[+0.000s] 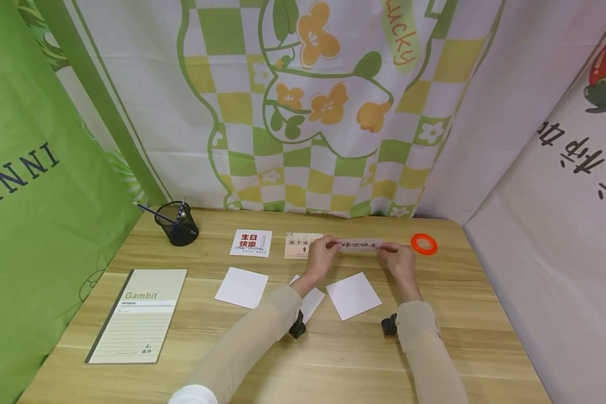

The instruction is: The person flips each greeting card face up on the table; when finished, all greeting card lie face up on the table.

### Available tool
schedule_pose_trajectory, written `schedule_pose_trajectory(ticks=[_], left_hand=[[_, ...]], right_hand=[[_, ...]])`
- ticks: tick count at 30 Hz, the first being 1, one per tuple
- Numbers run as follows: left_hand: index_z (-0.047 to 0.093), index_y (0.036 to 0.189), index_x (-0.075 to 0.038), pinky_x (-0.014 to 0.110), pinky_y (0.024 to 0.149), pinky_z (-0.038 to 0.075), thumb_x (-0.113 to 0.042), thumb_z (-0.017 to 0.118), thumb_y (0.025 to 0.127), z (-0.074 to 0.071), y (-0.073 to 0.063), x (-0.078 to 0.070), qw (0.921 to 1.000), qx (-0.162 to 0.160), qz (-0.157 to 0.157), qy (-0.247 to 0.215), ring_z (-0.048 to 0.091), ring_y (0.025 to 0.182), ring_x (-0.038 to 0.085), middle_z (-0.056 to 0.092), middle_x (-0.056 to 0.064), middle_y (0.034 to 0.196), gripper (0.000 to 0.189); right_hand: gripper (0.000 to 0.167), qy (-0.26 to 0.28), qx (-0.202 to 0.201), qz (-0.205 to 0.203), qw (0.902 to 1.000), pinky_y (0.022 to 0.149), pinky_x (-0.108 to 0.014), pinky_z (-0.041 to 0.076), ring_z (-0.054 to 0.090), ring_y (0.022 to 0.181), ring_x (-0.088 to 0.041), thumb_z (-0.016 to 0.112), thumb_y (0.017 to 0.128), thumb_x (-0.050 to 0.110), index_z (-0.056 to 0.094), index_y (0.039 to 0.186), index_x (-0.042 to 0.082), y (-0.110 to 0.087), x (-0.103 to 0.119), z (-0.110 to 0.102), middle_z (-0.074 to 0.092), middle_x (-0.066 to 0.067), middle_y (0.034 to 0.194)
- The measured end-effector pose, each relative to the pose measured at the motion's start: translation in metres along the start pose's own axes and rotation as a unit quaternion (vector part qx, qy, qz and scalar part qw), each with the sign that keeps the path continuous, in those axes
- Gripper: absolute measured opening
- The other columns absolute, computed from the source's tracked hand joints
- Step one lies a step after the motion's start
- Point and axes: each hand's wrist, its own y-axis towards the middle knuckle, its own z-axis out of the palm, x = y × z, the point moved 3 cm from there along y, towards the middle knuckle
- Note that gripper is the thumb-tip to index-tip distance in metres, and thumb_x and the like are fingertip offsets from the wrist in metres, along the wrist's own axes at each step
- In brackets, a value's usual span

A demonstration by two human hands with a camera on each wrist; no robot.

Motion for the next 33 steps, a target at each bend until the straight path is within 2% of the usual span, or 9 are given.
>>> schedule_pose_trajectory(ticks=[8,18,25,29,33], left_hand=[[0.072,0.096,-0.003,0.022,0.070,0.051,-0.007,0.067,0.087,0.0005,-0.0034,0.0042,0.9997,0.002,-0.002,0.026,0.065,0.076,0.015,0.071,0.007,0.086,0.011],[0.072,0.093,-0.004,0.023,0.065,0.049,-0.004,0.068,0.085,0.0018,-0.0028,0.0042,0.9983,-0.004,-0.003,0.058,0.063,0.070,0.015,0.070,0.005,0.081,0.009],[0.072,0.089,-0.004,0.022,0.061,0.048,-0.003,0.069,0.083,0.0019,-0.0028,0.0025,0.9974,-0.009,-0.007,0.072,0.063,0.067,0.014,0.069,0.003,0.076,0.007],[0.072,0.094,-0.003,0.024,0.062,0.049,-0.003,0.069,0.084,0.0015,-0.0025,0.0023,0.9978,-0.017,-0.007,0.064,0.064,0.067,0.014,0.069,0.002,0.075,0.010],[0.069,0.107,-0.003,0.025,0.060,0.048,-0.005,0.069,0.084,0.0024,-0.0033,0.0034,0.9983,-0.019,-0.010,0.055,0.062,0.065,0.015,0.069,0.001,0.074,0.022]], right_hand=[[0.030,0.001,-0.002,-0.008,1.0000,0.061,-0.014,0.046,0.055,0.071,0.001,0.070,0.088,0.013,0.068,0.111,-0.007,-0.0027,0.0020,-0.0034,0.067,-0.024,0.109],[0.031,-0.024,-0.007,-0.019,0.9995,0.063,-0.017,0.045,0.058,0.080,-0.011,0.070,0.089,0.016,0.069,0.111,-0.005,-0.0036,0.0073,-0.0060,0.068,-0.022,0.107],[0.034,0.047,0.021,0.010,0.9986,0.069,-0.031,0.058,0.069,0.081,-0.021,0.069,0.090,0.013,0.065,0.116,-0.009,-0.0026,0.0058,-0.0027,0.069,-0.023,0.101],[0.033,0.045,0.017,0.007,0.9988,0.066,-0.028,0.057,0.067,0.075,-0.015,0.069,0.088,0.011,0.065,0.114,-0.009,-0.0029,0.0052,-0.0020,0.069,-0.020,0.097],[0.032,0.023,0.011,0.002,0.9997,0.061,-0.020,0.053,0.061,0.071,-0.008,0.070,0.088,0.011,0.066,0.113,-0.008,-0.0034,0.0046,-0.0014,0.069,-0.020,0.096]])
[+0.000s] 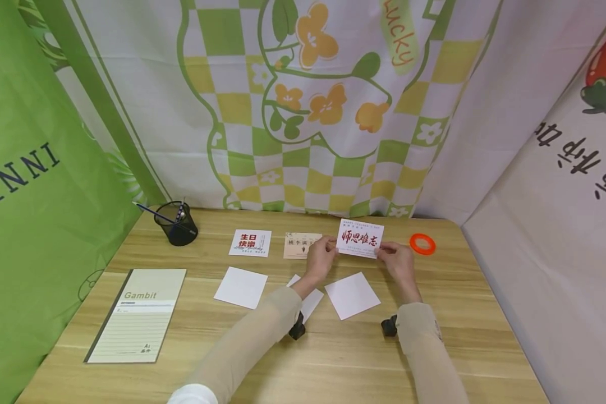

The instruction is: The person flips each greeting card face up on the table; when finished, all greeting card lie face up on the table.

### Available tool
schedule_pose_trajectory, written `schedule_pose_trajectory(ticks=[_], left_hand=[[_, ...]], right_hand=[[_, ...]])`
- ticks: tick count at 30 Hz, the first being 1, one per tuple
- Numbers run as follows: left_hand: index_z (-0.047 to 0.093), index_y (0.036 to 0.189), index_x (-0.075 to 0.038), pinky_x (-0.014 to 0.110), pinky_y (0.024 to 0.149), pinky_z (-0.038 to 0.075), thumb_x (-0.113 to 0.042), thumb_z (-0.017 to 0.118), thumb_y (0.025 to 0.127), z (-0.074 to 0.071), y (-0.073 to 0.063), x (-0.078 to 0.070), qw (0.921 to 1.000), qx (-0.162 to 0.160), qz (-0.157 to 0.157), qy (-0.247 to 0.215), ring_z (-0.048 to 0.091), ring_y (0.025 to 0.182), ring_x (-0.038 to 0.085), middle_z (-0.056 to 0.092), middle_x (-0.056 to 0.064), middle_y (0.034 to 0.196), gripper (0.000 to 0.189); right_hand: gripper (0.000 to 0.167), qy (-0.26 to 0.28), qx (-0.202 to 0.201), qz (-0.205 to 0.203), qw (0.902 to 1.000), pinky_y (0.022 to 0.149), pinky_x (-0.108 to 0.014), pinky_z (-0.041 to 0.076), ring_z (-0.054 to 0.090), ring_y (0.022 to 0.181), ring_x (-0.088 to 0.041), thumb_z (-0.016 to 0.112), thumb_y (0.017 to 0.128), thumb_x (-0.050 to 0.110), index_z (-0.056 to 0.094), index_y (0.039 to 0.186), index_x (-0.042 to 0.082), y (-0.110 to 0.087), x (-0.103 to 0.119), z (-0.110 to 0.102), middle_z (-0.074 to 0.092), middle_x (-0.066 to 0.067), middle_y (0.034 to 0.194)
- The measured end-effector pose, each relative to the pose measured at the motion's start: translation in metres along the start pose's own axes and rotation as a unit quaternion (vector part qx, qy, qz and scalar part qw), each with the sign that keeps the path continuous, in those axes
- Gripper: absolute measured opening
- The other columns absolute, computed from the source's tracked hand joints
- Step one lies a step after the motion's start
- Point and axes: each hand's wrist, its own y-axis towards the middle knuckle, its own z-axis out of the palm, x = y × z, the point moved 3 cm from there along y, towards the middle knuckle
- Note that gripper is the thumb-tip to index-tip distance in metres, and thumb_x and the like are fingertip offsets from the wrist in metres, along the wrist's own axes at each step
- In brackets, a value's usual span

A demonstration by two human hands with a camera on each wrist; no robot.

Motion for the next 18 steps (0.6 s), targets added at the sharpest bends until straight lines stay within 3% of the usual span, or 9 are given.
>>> schedule_pose_trajectory(ticks=[8,18], left_hand=[[0.063,0.121,-0.004,0.023,0.057,0.044,-0.005,0.067,0.086,0.0023,-0.0015,0.0006,0.9994,0.000,-0.014,-0.033,0.054,0.056,0.007,0.067,0.000,0.072,0.036],[0.065,0.118,-0.001,0.017,0.045,0.045,0.006,0.064,0.084,0.0093,-0.0051,-0.0003,0.9924,0.007,-0.048,-0.113,0.056,0.050,0.007,0.061,0.001,0.066,0.035]], right_hand=[[0.031,0.012,-0.001,0.005,0.9999,0.059,-0.025,0.055,0.061,0.068,-0.011,0.069,0.088,0.008,0.065,0.113,-0.009,0.0011,-0.0022,0.0021,0.067,-0.018,0.092],[0.035,-0.001,0.015,-0.005,0.9999,0.055,-0.015,0.045,0.053,0.064,0.002,0.067,0.085,0.003,0.062,0.116,-0.012,0.0007,-0.0062,0.0053,0.068,-0.024,0.096]])
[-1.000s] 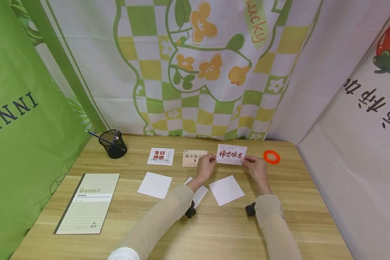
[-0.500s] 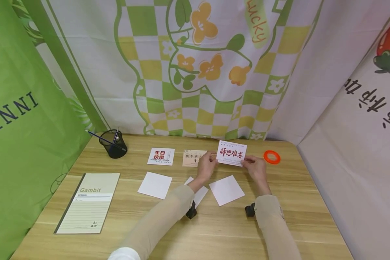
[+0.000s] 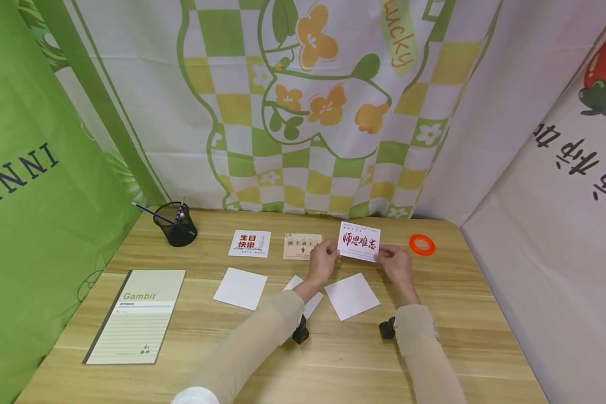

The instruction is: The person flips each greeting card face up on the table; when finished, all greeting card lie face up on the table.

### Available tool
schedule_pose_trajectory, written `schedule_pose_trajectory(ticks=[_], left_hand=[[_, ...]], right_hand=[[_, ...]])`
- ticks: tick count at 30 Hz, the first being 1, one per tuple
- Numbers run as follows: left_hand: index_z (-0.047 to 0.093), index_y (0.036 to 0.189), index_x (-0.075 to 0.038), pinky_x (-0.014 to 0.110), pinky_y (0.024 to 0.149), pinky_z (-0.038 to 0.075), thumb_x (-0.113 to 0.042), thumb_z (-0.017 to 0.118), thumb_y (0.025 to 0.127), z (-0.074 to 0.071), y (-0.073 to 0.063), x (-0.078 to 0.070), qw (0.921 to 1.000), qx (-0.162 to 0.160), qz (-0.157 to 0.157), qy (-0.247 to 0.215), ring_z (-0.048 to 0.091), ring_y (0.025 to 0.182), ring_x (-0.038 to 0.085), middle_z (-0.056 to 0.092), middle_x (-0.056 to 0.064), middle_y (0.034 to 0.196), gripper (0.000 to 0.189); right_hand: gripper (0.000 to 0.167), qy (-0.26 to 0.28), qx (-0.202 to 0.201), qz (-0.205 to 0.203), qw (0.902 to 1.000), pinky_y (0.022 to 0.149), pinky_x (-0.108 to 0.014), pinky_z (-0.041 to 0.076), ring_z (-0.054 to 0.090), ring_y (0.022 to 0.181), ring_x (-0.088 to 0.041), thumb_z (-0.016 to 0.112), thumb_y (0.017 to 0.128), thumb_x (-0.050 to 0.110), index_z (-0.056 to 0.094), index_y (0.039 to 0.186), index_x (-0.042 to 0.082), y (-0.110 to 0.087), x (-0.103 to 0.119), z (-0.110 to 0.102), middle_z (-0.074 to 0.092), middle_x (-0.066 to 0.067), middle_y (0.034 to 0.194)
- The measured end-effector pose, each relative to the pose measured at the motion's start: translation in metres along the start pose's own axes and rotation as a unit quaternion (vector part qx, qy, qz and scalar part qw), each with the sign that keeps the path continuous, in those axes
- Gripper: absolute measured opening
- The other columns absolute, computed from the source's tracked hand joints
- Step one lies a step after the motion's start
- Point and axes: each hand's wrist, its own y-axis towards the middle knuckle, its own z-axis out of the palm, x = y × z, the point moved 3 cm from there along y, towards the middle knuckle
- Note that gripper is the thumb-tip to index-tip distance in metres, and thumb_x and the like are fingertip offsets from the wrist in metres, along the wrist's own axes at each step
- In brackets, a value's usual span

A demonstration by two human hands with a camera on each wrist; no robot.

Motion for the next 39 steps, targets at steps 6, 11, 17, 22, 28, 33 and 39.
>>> schedule_pose_trajectory(ticks=[6,11,17,22,28,33,39], left_hand=[[0.066,0.118,0.000,0.016,0.044,0.045,0.008,0.063,0.084,0.002,-0.001,0.000,0.9995,0.001,-0.016,-0.027,0.056,0.050,0.008,0.059,0.001,0.065,0.035],[0.064,0.119,0.002,0.015,0.044,0.042,0.009,0.061,0.084,0.004,-0.002,0.001,0.9990,0.004,-0.031,-0.033,0.049,0.050,0.004,0.058,0.000,0.067,0.035],[0.065,0.117,0.003,0.017,0.043,0.042,0.010,0.061,0.083,0.008,-0.004,0.002,0.9981,-0.004,-0.051,-0.035,0.050,0.048,0.006,0.060,0.004,0.069,0.035],[0.068,0.111,0.003,0.022,0.044,0.047,0.009,0.062,0.082,0.012,-0.002,0.010,0.9974,0.002,-0.051,-0.051,0.055,0.048,0.010,0.061,0.004,0.066,0.031],[0.071,0.104,0.004,0.023,0.045,0.048,0.010,0.061,0.081,0.012,-0.003,0.010,0.9945,0.011,-0.083,-0.063,0.061,0.051,0.017,0.066,0.008,0.068,0.025],[0.068,0.107,0.008,0.020,0.051,0.050,0.008,0.063,0.083,0.010,-0.005,0.003,0.9939,0.010,-0.105,-0.032,0.067,0.061,0.026,0.070,0.015,0.078,0.025],[0.063,0.118,0.007,0.024,0.051,0.052,0.006,0.060,0.084,0.015,0.000,0.006,0.9796,0.051,-0.186,-0.057,0.058,0.052,0.016,0.069,0.018,0.079,0.034]], right_hand=[[0.036,-0.006,0.004,-0.012,0.9999,0.054,-0.015,0.043,0.052,0.065,0.002,0.067,0.085,0.002,0.061,0.117,-0.013,0.000,0.002,-0.001,0.067,-0.027,0.098],[0.037,-0.003,0.005,-0.003,1.0000,0.055,-0.015,0.044,0.051,0.066,0.003,0.065,0.087,0.002,0.059,0.120,-0.013,0.000,0.001,0.000,0.066,-0.028,0.101],[0.037,0.013,-0.003,0.016,0.9998,0.056,-0.014,0.044,0.052,0.066,0.005,0.064,0.088,0.003,0.058,0.121,-0.012,0.000,-0.002,0.002,0.066,-0.029,0.104],[0.033,0.010,-0.006,0.024,0.9997,0.059,-0.014,0.043,0.051,0.071,0.001,0.063,0.090,0.005,0.062,0.119,-0.009,0.000,-0.004,0.001,0.067,-0.022,0.102],[0.038,0.020,0.033,0.045,0.9982,0.066,-0.014,0.044,0.053,0.078,0.000,0.060,0.092,0.010,0.058,0.124,-0.010,-0.001,-0.005,0.001,0.064,-0.026,0.114],[0.041,-0.005,0.060,0.054,0.9967,0.073,-0.019,0.044,0.057,0.091,-0.015,0.058,0.094,0.014,0.055,0.127,-0.011,-0.001,-0.005,0.002,0.059,-0.028,0.122],[0.042,-0.019,0.066,0.063,0.9956,0.085,-0.033,0.042,0.051,0.111,-0.033,0.054,0.096,0.014,0.052,0.130,-0.010,0.002,-0.005,0.005,0.055,-0.030,0.126]])
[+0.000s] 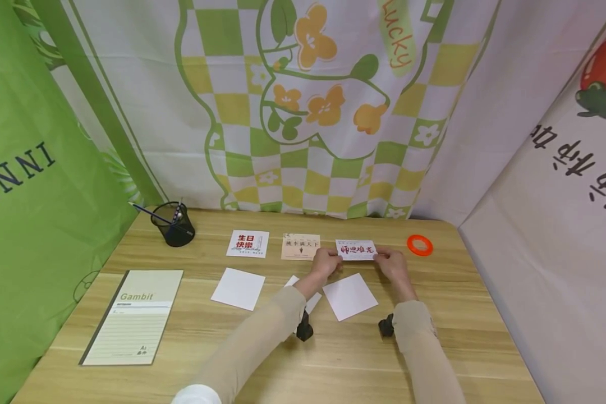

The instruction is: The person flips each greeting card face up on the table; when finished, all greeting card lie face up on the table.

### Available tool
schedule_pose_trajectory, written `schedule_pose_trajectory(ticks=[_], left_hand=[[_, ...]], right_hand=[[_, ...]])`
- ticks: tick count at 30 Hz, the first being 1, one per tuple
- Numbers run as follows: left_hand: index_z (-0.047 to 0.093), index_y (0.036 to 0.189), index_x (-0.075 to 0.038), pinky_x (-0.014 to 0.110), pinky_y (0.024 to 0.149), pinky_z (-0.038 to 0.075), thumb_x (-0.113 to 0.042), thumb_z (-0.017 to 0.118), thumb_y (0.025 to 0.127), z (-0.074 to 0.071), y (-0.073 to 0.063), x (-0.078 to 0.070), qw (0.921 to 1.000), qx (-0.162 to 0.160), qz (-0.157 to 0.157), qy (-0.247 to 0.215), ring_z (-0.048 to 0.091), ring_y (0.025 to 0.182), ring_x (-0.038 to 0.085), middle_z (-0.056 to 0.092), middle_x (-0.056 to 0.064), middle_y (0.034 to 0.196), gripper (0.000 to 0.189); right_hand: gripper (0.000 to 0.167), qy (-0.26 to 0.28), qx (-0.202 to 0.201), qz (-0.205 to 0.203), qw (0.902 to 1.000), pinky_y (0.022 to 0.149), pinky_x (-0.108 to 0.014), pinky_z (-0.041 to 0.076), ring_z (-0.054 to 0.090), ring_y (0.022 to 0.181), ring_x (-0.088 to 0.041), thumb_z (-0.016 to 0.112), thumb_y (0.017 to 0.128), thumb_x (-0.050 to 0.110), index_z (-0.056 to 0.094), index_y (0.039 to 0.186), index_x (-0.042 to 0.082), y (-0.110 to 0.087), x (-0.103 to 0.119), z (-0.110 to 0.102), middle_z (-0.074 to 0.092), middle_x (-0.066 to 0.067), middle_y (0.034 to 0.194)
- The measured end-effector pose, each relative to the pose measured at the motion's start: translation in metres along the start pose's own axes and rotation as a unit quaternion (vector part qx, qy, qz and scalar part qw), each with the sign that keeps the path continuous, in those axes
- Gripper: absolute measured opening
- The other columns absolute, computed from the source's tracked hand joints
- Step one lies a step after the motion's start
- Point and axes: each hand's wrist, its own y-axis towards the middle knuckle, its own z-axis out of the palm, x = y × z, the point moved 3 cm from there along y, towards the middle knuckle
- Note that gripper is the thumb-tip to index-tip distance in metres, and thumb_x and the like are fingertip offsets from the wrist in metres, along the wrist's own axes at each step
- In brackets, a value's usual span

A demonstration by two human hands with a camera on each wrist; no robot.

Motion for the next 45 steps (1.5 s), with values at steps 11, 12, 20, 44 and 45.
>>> schedule_pose_trajectory(ticks=[11,12,20,44,45], left_hand=[[0.066,0.103,0.007,0.020,0.039,0.037,0.006,0.051,0.084,0.002,0.004,-0.001,0.9967,0.048,-0.065,0.012,0.045,0.044,0.012,0.056,0.009,0.058,0.024],[0.066,0.097,0.006,0.020,0.039,0.037,0.005,0.052,0.085,0.002,0.004,-0.001,0.9960,0.051,-0.070,0.020,0.045,0.044,0.012,0.054,0.007,0.057,0.019],[0.065,0.085,0.002,0.022,0.039,0.036,0.001,0.056,0.086,0.002,0.005,-0.005,0.9938,0.060,-0.060,0.071,0.047,0.046,0.015,0.063,0.015,0.065,0.009],[0.070,0.093,-0.006,0.028,0.060,0.048,-0.019,0.061,0.089,-0.026,-0.094,-0.012,0.7525,0.009,0.344,0.561,0.058,0.081,0.018,0.065,0.006,0.088,0.017],[0.070,0.091,-0.007,0.028,0.058,0.047,-0.021,0.063,0.087,-0.025,-0.104,-0.010,0.7210,-0.007,0.364,0.589,0.057,0.080,0.017,0.064,0.005,0.085,0.016]], right_hand=[[0.042,-0.086,-0.001,-0.016,0.9962,0.103,-0.050,0.036,0.046,0.122,-0.044,0.051,0.094,0.013,0.054,0.127,-0.011,0.003,0.003,0.002,0.051,-0.032,0.131],[0.041,-0.096,0.000,-0.021,0.9951,0.102,-0.050,0.037,0.047,0.120,-0.044,0.051,0.093,0.013,0.054,0.126,-0.012,0.003,0.003,0.002,0.051,-0.032,0.130],[0.040,-0.159,0.003,-0.051,0.9860,0.103,-0.054,0.036,0.047,0.122,-0.046,0.047,0.095,0.013,0.055,0.126,-0.010,0.003,0.003,0.002,0.052,-0.030,0.130],[0.034,-0.229,-0.055,-0.119,0.9644,0.064,-0.049,0.050,0.062,0.077,-0.033,0.052,0.092,0.014,0.063,0.115,-0.008,-0.027,0.013,0.011,0.067,-0.021,0.092],[0.034,-0.228,-0.055,-0.119,0.9648,0.064,-0.049,0.050,0.063,0.078,-0.033,0.052,0.092,0.015,0.063,0.115,-0.007,-0.028,0.014,0.012,0.068,-0.020,0.090]])
